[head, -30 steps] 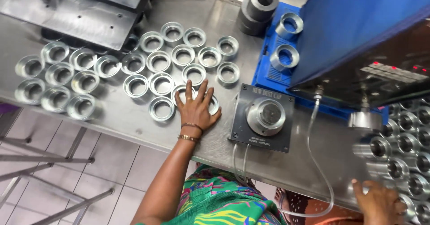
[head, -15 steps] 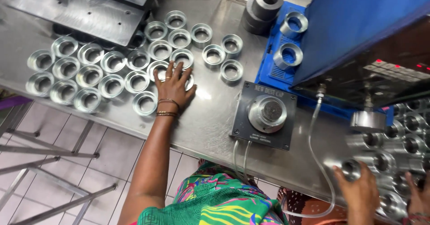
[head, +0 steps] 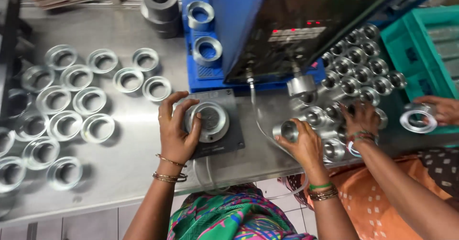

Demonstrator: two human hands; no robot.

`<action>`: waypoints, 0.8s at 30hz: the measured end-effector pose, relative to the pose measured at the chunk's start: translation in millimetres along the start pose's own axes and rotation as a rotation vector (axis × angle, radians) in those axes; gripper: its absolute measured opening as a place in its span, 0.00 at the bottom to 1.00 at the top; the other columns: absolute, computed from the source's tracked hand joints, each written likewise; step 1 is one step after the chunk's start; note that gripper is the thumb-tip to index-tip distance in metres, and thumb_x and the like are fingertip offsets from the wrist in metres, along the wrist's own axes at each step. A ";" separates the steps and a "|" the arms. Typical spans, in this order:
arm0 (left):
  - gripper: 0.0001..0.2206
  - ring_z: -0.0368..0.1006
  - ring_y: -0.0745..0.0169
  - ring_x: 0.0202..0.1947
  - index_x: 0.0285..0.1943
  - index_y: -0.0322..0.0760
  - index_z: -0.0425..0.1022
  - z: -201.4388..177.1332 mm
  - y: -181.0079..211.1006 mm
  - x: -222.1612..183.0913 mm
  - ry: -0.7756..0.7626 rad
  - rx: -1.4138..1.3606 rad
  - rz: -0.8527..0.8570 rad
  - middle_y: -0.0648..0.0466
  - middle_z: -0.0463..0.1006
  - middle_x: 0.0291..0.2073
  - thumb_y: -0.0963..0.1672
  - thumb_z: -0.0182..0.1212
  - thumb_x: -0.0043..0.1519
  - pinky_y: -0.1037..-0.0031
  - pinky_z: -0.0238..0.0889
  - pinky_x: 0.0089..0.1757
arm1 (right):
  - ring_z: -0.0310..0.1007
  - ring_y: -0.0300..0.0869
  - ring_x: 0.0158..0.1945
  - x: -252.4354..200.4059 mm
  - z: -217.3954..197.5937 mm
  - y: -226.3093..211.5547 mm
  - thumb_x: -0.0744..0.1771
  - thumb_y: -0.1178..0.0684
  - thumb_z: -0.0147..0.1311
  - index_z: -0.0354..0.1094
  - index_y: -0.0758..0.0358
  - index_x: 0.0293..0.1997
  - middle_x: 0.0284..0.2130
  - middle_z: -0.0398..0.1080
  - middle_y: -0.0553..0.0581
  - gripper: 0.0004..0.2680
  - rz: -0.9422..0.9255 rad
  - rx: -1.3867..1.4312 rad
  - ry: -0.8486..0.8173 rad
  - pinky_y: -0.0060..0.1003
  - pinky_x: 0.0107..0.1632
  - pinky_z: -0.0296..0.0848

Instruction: Testing and sorting metal rings and caps using a specialized testing machine.

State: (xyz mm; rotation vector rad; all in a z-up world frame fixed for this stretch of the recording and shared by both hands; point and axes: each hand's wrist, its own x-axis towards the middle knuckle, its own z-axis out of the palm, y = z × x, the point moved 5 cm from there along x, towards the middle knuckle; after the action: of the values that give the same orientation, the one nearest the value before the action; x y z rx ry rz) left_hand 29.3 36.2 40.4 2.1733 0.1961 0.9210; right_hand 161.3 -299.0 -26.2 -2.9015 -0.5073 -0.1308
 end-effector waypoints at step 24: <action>0.13 0.66 0.44 0.59 0.54 0.35 0.75 41.2 -8.5 -9.0 -0.052 -0.115 -0.118 0.44 0.70 0.55 0.45 0.64 0.63 0.58 0.60 0.57 | 0.67 0.44 0.58 48.5 38.0 19.8 0.66 0.51 0.65 0.47 0.63 0.64 0.59 0.57 0.59 0.25 0.284 1.574 0.492 0.39 0.56 0.75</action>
State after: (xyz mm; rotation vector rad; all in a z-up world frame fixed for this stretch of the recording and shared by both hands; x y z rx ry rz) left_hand 51.5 14.5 10.7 2.0542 0.2374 0.7893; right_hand 215.6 -293.7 -61.0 -1.2924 -0.0025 -0.2400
